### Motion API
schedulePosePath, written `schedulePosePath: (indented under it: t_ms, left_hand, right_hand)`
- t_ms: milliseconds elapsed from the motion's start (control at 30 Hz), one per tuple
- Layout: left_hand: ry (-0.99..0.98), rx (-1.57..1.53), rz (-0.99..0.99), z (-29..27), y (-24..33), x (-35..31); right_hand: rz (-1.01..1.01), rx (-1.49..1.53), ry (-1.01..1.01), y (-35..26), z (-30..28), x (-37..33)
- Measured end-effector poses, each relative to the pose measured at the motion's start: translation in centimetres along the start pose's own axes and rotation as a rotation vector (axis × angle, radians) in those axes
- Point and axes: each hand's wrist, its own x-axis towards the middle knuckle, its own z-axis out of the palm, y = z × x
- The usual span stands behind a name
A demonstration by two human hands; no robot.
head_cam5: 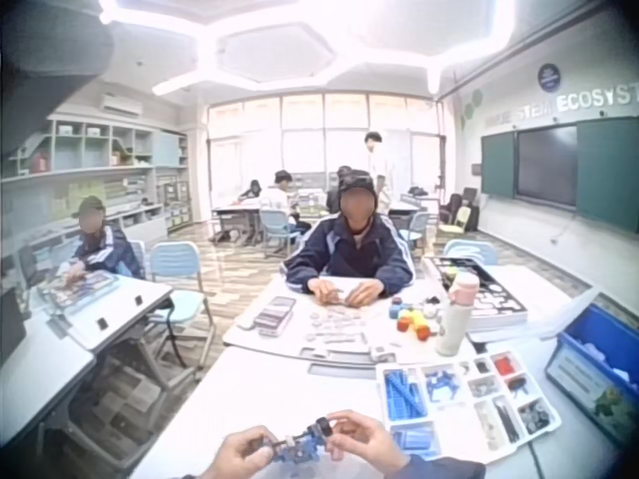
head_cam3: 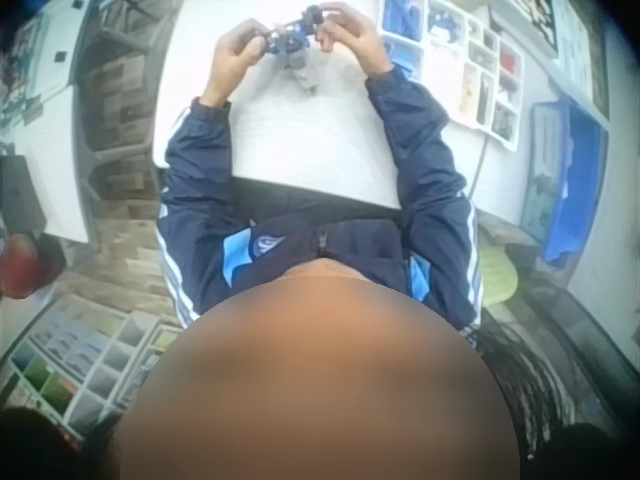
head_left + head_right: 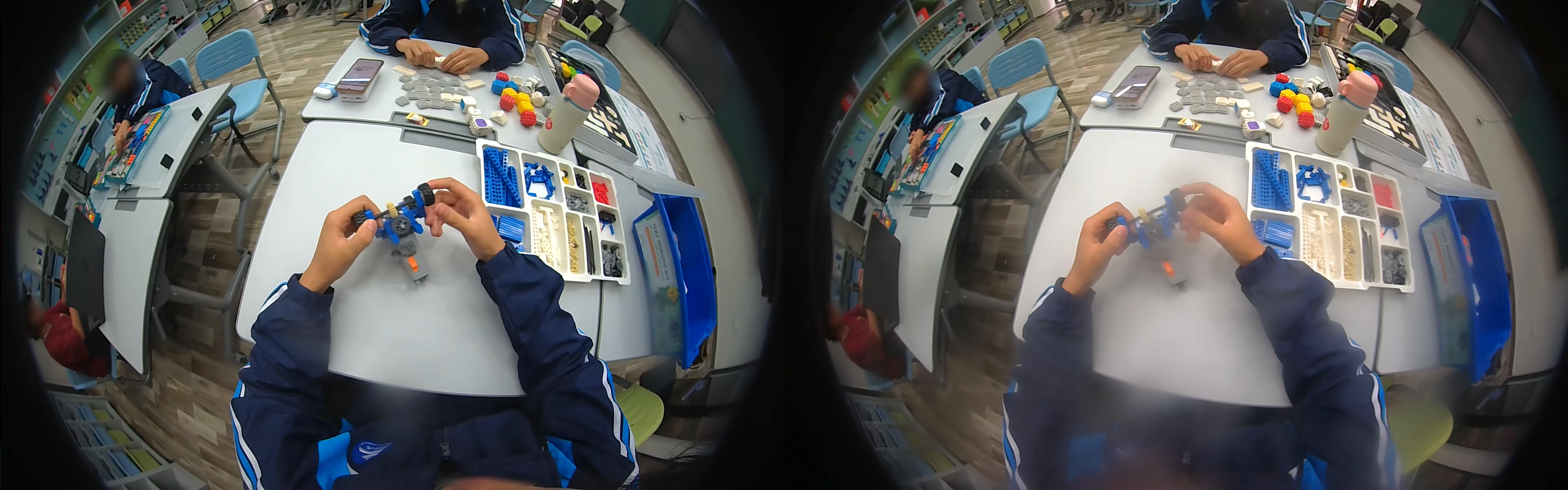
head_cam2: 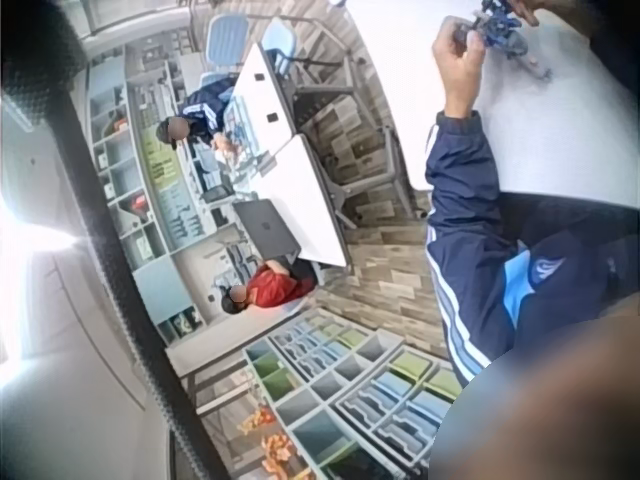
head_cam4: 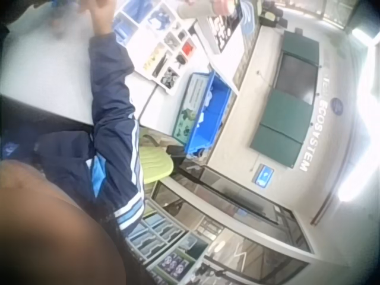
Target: The person assembles a small wheeled robot from LEGO Technic parts at a table. They pick pieces from a compartmentalized tray, attach beams and gears to a chassis, and fit wheels onto axles. The person rotates the assembly to align parts and secures components by hand.
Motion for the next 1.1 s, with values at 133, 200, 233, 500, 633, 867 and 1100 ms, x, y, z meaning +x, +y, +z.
schedulePosePath:
  t_ms: [133,200,233,500,633,867,1100]
  left_hand:
    - [0.025,0.067,0.002,0.3,0.6,0.1]
    - [0.063,0.159,-0.024,0.8,0.6,0.0]
    - [0.083,0.143,-0.003,1.0,0.6,0.1]
    - [0.195,0.423,0.161,1.4,-0.4,0.2]
    - [0.160,0.210,0.044,1.2,-0.5,0.1]
    - [-0.035,-0.032,-0.147,-0.6,0.4,0.5]
    - [-0.206,-0.392,-0.245,-2.8,-0.2,1.0]
  right_hand:
    - [0.006,0.014,0.002,-0.3,-0.2,0.4]
    - [0.023,0.007,0.031,-0.3,0.3,0.0]
    - [0.053,0.028,0.006,-0.7,0.4,0.0]
    - [0.101,-0.091,-0.083,-2.8,1.1,-0.2]
    - [0.134,-0.054,-0.145,-2.7,1.3,-0.2]
    - [0.281,0.135,-0.187,-2.5,0.6,-0.4]
    - [0.331,0.368,-0.275,-0.9,-0.9,-0.5]
